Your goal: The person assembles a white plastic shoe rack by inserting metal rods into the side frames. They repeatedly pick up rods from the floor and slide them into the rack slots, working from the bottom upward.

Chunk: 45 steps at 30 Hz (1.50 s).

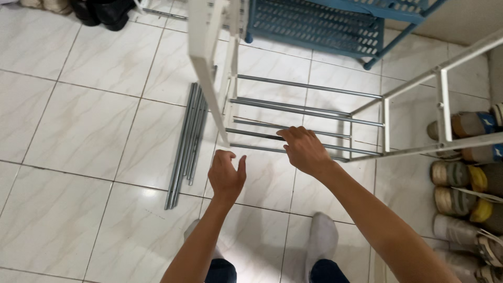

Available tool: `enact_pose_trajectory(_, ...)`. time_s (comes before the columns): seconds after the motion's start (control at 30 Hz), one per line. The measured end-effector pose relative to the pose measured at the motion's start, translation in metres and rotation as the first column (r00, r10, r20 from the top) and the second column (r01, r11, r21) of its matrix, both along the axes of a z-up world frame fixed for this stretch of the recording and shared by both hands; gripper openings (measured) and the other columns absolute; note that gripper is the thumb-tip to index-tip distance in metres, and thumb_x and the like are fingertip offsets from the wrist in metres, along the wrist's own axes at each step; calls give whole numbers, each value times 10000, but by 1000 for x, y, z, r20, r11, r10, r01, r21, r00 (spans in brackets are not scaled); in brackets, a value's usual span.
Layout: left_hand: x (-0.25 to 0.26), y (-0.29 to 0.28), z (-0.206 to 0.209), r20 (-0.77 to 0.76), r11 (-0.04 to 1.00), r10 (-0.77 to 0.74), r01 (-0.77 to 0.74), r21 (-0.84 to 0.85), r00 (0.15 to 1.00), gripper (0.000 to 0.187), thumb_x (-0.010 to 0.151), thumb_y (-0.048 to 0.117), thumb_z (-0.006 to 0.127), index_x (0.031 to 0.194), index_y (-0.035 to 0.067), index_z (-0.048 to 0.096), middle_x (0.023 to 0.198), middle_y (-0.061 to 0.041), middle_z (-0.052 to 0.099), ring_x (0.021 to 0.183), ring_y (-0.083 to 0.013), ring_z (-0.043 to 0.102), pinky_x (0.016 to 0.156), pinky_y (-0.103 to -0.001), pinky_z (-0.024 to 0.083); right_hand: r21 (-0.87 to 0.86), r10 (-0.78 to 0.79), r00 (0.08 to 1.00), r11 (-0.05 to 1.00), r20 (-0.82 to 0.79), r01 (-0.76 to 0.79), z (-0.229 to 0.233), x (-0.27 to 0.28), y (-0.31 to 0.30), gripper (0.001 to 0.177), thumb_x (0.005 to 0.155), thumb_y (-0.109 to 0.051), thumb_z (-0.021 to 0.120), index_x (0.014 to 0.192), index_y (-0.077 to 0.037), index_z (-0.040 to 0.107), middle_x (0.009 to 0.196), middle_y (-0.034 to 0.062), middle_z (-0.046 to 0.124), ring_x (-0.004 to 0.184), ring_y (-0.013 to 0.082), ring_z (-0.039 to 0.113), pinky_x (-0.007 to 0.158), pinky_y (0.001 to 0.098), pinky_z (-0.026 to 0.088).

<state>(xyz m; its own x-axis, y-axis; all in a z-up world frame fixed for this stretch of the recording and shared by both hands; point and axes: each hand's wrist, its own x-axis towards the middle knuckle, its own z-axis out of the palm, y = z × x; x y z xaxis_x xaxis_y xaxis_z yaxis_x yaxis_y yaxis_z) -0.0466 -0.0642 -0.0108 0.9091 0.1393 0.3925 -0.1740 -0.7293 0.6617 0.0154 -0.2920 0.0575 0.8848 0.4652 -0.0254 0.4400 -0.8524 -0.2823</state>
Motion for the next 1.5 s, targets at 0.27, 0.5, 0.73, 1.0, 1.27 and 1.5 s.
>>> enact_pose_trajectory(0.27,13,-96,66,30,835,-516,495,241,856,310,805,114,807,1054,70,626,1001,-84,632,933,-283,602,840,-445,468,278,-407,908,887,98,368,13,-51,-105,297,865,-12,687,1159,-51,685,1093,145,712,1070,341,642,916,464,524)
enact_pose_trajectory(0.5,34,-191,75,-88,645,-654,615,453,751,319,856,129,745,1139,32,635,1117,-114,622,1113,-271,603,1042,-478,448,539,-868,466,312,-174,783,-37,-91,-186,206,885,-8,694,1083,-20,642,984,103,725,871,248,726,785,387,577)
enact_pose_trajectory(0.73,39,-245,33,-299,617,-569,638,461,766,241,924,146,705,1139,58,641,1111,-109,643,975,-263,641,817,-461,484,673,-694,666,357,-273,648,-63,-85,-240,394,842,62,673,1216,-42,605,1200,52,674,941,222,707,758,338,557)
enact_pose_trajectory(1.0,58,-236,-18,-5,653,-614,511,559,789,205,916,239,743,928,112,582,797,5,669,766,-169,675,609,-332,513,655,-665,731,487,-151,578,-91,-80,-254,231,909,98,637,1110,-11,604,1030,133,746,968,278,766,824,357,598)
enact_pose_trajectory(1.27,69,-234,-20,-32,609,-659,559,562,751,204,966,219,694,869,124,541,687,8,642,632,-160,672,451,-302,487,682,-594,799,546,-93,486,-83,-80,-254,226,935,148,534,1096,-6,569,998,157,727,911,307,761,807,366,608)
enact_pose_trajectory(1.5,76,-236,27,-372,587,-611,716,378,698,227,1010,288,646,884,109,587,681,-41,684,587,-258,674,473,-410,482,672,-580,814,588,-36,449,-78,-79,-252,252,920,165,522,1105,-3,557,1012,162,710,903,323,750,789,373,610)
